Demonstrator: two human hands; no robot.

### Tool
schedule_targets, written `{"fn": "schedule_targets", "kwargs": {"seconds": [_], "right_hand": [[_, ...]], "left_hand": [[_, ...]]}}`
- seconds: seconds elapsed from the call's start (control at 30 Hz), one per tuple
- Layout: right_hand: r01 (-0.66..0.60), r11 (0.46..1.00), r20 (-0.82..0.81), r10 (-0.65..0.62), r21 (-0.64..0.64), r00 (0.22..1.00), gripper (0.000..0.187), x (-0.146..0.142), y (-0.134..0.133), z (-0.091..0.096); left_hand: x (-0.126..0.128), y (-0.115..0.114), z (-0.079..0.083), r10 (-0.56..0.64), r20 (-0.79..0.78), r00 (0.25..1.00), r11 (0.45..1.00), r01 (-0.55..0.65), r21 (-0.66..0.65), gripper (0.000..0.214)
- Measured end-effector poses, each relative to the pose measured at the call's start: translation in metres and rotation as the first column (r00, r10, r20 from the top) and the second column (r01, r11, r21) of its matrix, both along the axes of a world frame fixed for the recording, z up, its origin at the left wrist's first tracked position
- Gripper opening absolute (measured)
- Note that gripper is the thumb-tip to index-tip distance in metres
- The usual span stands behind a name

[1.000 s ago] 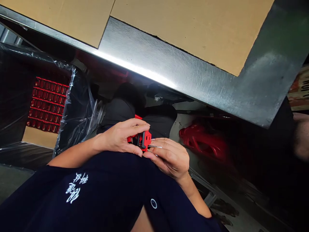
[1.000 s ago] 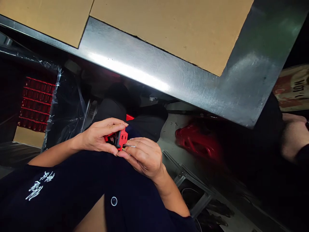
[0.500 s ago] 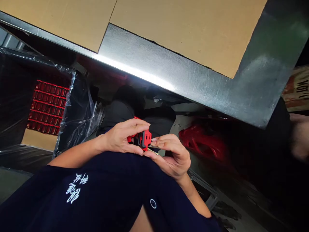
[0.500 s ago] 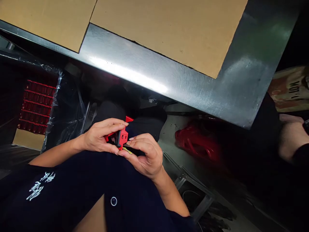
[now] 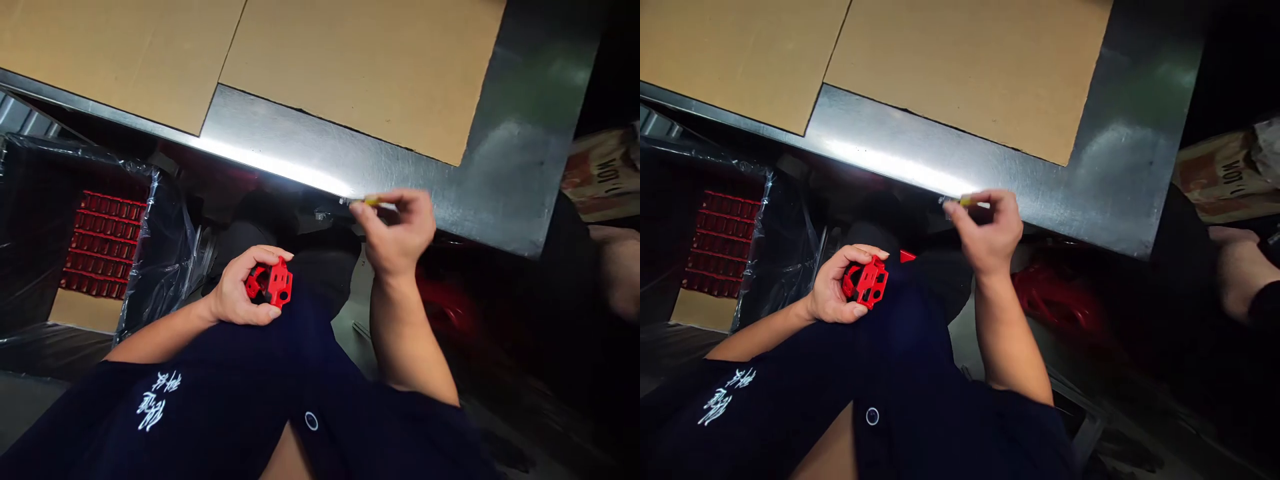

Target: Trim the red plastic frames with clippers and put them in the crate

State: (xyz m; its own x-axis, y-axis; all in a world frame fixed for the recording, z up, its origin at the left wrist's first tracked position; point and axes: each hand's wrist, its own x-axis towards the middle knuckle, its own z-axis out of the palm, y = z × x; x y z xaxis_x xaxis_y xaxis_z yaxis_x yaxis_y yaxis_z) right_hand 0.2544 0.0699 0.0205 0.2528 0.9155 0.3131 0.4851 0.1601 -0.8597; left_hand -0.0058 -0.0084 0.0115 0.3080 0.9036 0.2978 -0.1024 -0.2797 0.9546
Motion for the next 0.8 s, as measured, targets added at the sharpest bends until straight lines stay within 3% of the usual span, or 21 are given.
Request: {"fn": "schedule_targets", "kwargs": {"seconds": [0.1, 0.17, 0.3, 0.43, 0.53, 0.57, 0.6, 0.7, 0.73, 0.8], "right_hand": [[0.085, 0.996, 0.105, -0.083, -0.013, 0.991, 0.038, 0.018, 0.062, -0.022], [0.127, 0.992, 0.186, -0.120, -0.026, 0.975, 0.036, 0.028, 0.090, -0.034], [0.188, 0.980, 0.273, -0.198, 0.063, 0.941, 0.034, 0.034, 0.104, -0.043], [0.213, 0.955, 0.168, -0.249, 0.207, 0.954, 0.016, 0.019, 0.066, -0.027], [0.132, 0.987, -0.096, -0.123, 0.093, 0.988, 0.017, -0.005, 0.009, -0.011], [-0.007, 1.000, -0.176, 0.002, -0.029, 0.984, 0.021, -0.012, -0.011, -0.006], [-0.157, 0.977, -0.264, 0.114, -0.147, 0.958, 0.023, -0.019, -0.032, -0.002], [-0.524, 0.786, -0.507, 0.322, -0.327, 0.799, 0.021, -0.032, -0.079, 0.010], [-0.583, 0.740, -0.551, 0.349, -0.335, 0.758, 0.020, -0.035, -0.088, 0.013], [-0.629, 0.704, -0.577, 0.376, -0.331, 0.725, 0.020, -0.038, -0.098, 0.018]], "left_hand": [[-0.001, -0.002, 0.000, 0.009, 0.085, 0.996, 1.000, -0.009, -0.003, 0.059], [-0.001, -0.005, 0.001, 0.008, 0.110, 0.994, 1.000, -0.008, 0.001, 0.056], [-0.001, -0.008, -0.001, 0.009, 0.138, 0.990, 1.000, -0.009, 0.000, 0.055], [0.001, -0.005, -0.002, -0.002, 0.089, 0.996, 0.998, -0.004, 0.069, 0.073], [0.000, 0.000, 0.002, 0.031, -0.039, 0.999, 0.986, -0.024, 0.164, 0.081], [0.000, 0.003, 0.004, 0.045, -0.074, 0.996, 0.979, -0.030, 0.204, 0.082], [0.000, 0.005, 0.006, 0.057, -0.106, 0.993, 0.970, -0.030, 0.243, 0.084], [0.001, 0.011, 0.009, 0.060, -0.190, 0.980, 0.938, 0.010, 0.345, 0.088], [0.001, 0.013, 0.009, 0.056, -0.209, 0.976, 0.929, 0.025, 0.368, 0.088], [0.003, 0.014, 0.008, 0.051, -0.233, 0.971, 0.917, 0.047, 0.396, 0.088]]}}
